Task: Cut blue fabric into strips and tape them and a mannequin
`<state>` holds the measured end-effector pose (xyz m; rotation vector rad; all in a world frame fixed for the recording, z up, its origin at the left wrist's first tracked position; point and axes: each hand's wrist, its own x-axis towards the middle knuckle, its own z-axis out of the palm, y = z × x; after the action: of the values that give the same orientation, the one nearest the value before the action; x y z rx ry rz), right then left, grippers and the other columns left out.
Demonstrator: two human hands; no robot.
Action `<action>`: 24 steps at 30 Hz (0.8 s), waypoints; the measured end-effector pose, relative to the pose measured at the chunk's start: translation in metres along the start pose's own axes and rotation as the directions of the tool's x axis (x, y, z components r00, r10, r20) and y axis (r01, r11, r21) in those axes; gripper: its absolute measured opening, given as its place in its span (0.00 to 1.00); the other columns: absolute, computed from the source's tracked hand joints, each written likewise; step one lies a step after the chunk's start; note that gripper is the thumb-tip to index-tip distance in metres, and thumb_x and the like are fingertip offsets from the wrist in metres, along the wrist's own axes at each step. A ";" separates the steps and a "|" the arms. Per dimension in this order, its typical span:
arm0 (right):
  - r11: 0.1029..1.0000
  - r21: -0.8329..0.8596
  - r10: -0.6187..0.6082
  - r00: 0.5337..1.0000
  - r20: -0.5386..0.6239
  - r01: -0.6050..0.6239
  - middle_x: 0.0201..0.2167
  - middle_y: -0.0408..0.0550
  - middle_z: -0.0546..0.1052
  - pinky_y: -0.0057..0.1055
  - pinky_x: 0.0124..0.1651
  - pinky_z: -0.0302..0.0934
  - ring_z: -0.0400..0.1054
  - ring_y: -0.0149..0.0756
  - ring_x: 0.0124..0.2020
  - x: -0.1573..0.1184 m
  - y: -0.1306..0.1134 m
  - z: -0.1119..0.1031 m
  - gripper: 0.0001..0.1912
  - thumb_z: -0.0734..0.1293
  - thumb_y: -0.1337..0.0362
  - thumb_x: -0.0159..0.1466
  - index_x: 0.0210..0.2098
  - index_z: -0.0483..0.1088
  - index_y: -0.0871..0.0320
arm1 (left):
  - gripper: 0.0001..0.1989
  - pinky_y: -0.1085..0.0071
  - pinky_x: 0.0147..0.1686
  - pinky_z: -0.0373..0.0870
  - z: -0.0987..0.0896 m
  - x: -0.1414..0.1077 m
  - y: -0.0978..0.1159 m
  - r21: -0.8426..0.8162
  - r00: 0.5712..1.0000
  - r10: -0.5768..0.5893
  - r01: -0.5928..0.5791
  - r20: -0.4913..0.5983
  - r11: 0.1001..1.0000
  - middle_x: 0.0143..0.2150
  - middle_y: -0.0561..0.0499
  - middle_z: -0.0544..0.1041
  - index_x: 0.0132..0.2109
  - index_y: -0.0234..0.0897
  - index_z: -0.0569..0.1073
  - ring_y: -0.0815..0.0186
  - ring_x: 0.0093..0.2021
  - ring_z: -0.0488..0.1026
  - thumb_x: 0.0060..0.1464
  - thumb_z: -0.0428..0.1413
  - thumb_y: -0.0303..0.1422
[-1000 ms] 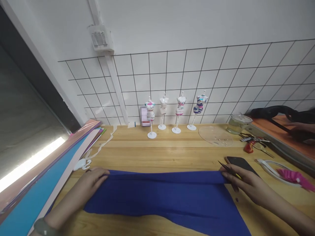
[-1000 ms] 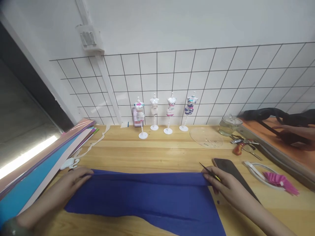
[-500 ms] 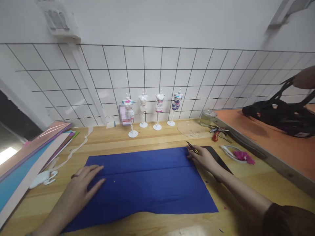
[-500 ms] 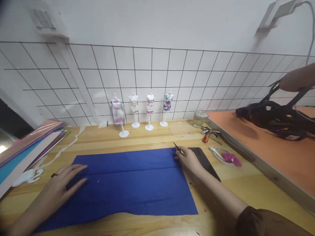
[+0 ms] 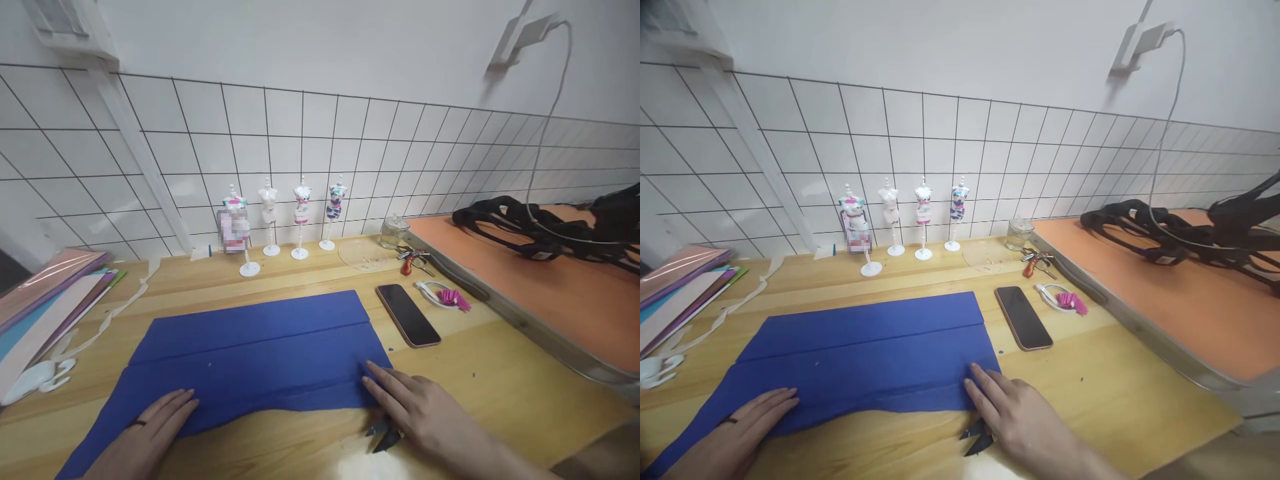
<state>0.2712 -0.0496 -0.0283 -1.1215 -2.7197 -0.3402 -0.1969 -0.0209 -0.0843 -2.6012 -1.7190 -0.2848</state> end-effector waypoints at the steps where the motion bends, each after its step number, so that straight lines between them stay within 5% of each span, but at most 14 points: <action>1: 1.000 -0.018 0.004 1.000 -0.012 -0.004 0.52 0.64 0.67 0.38 0.36 0.68 0.68 0.47 0.46 0.001 -0.003 -0.001 0.21 0.53 0.73 0.63 0.54 0.61 0.65 | 0.31 0.68 0.46 0.71 0.000 0.002 0.000 0.025 0.999 0.047 -0.047 -0.001 0.999 0.51 0.59 0.73 0.49 0.51 0.70 0.62 0.50 0.71 0.40 0.42 0.20; 7: 0.993 -0.071 -0.102 0.992 -0.077 0.096 0.48 0.65 0.70 0.37 0.34 0.69 0.69 0.49 0.44 0.042 -0.043 -0.006 0.23 0.53 0.75 0.57 0.51 0.63 0.71 | 0.14 0.71 0.38 0.75 -0.024 0.027 0.038 0.091 0.964 0.251 -0.244 -0.082 0.966 0.44 0.55 0.78 0.41 0.49 0.75 0.61 0.43 0.75 0.51 0.48 0.35; 13: 0.996 -0.031 -0.081 0.992 -0.101 0.078 0.50 0.69 0.67 0.37 0.27 0.67 0.68 0.55 0.44 0.078 -0.072 0.005 0.24 0.54 0.75 0.56 0.53 0.61 0.75 | 0.16 0.79 0.30 0.74 -0.046 0.035 0.062 0.148 0.917 0.314 -0.284 -0.247 0.947 0.35 0.55 0.81 0.36 0.43 0.76 0.67 0.33 0.78 0.56 0.43 0.39; 18: 0.979 0.101 0.178 0.984 -0.002 -0.177 0.44 0.62 0.72 0.38 0.34 0.67 0.68 0.47 0.39 0.039 -0.039 0.004 0.27 0.61 0.57 0.60 0.54 0.60 0.67 | 0.13 0.82 0.34 0.73 -0.034 0.025 0.047 0.152 0.885 0.391 -0.362 -0.252 0.920 0.38 0.59 0.80 0.38 0.47 0.75 0.69 0.38 0.77 0.55 0.46 0.42; 24: 0.807 -0.064 0.589 0.808 0.003 -0.587 0.40 0.55 0.73 0.39 0.37 0.66 0.68 0.45 0.39 -0.046 0.025 0.005 0.29 0.59 0.44 0.58 0.50 0.62 0.60 | 0.14 0.81 0.33 0.74 -0.023 0.025 0.042 0.373 0.828 0.512 -0.410 -0.230 0.832 0.40 0.58 0.80 0.43 0.46 0.73 0.69 0.38 0.77 0.51 0.51 0.42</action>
<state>0.3203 -0.0619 -0.0412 -1.9088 -2.2188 -0.3080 -0.1520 -0.0170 -0.0543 -2.4616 -0.8955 -0.3647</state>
